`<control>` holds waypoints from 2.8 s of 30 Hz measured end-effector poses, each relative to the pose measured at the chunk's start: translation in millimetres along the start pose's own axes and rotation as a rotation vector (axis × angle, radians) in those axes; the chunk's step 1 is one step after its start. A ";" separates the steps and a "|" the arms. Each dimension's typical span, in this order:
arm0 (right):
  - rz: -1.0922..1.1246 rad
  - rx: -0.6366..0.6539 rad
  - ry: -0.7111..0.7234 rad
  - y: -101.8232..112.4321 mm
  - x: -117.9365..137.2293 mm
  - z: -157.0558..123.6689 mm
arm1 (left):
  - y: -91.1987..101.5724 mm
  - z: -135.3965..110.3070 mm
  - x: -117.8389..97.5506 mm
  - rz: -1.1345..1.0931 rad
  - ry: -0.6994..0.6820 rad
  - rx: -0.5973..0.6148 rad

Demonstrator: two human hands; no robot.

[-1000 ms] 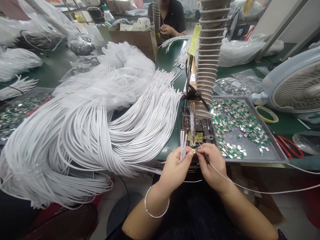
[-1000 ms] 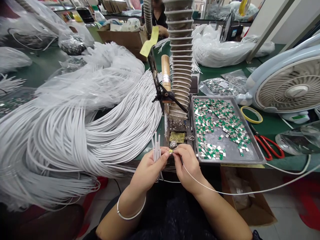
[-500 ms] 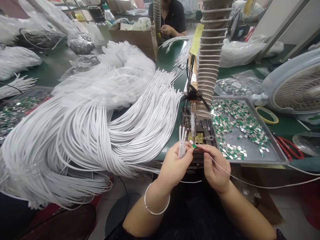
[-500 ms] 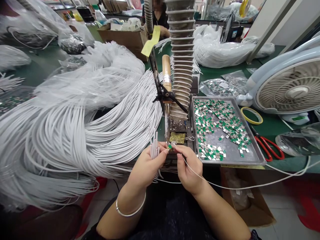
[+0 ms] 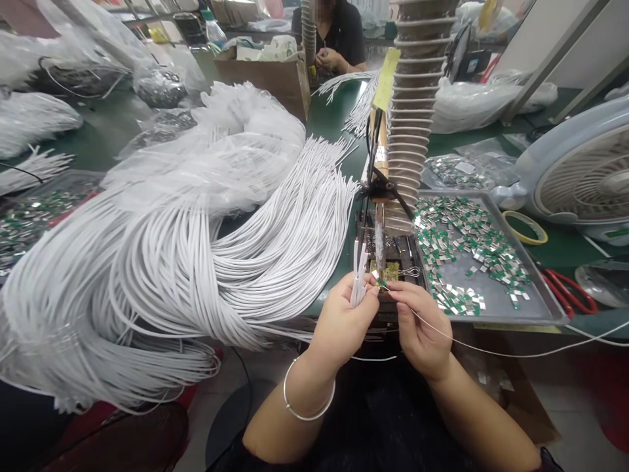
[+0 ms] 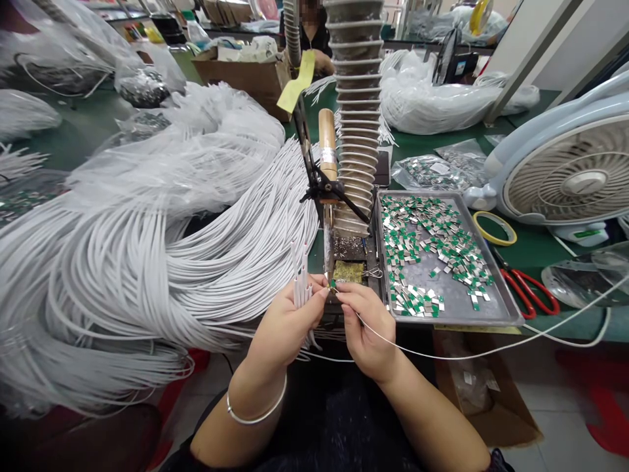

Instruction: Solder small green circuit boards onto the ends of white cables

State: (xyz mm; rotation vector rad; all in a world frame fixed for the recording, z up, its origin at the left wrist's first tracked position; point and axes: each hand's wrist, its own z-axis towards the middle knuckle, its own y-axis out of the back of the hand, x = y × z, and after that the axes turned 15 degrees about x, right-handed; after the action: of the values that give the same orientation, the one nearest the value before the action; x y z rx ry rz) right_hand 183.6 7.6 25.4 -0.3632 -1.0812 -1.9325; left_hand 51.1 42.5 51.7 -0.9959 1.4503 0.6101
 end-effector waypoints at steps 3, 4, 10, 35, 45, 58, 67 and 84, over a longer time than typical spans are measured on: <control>0.002 -0.002 0.002 -0.1 -0.4 0.7 | 0.8 0.4 0.7 0.013 0.000 0.001; 0.003 -0.003 0.001 -0.1 -0.5 1.0 | 1.0 0.4 0.8 0.018 -0.001 0.001; 0.001 -0.001 0.012 0.6 0.6 1.5 | 0.0 -1.0 -2.7 0.023 -0.005 -0.006; 0.001 0.041 -0.043 3.1 2.0 -9.8 | 0.7 -10.2 14.9 0.038 0.001 0.072; -0.069 -0.031 -0.132 21.2 6.0 -20.8 | 2.0 -26.1 21.2 0.349 -0.068 -0.078; -0.630 0.268 -0.399 67.0 -48.6 8.0 | 0.6 -10.2 23.1 -0.497 0.011 0.076; -0.686 0.244 -0.403 65.0 -43.4 14.3 | -6.4 -6.0 20.7 -0.614 -0.028 0.008; -0.008 0.096 -0.203 17.6 6.9 -5.2 | -17.0 -3.8 23.6 -0.411 -0.033 -0.049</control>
State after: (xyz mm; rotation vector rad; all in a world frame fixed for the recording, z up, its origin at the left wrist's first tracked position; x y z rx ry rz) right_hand 194.5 -4.7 36.2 -0.5107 -1.3040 -1.8728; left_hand 65.5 25.6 32.5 -1.2727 1.1588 0.3600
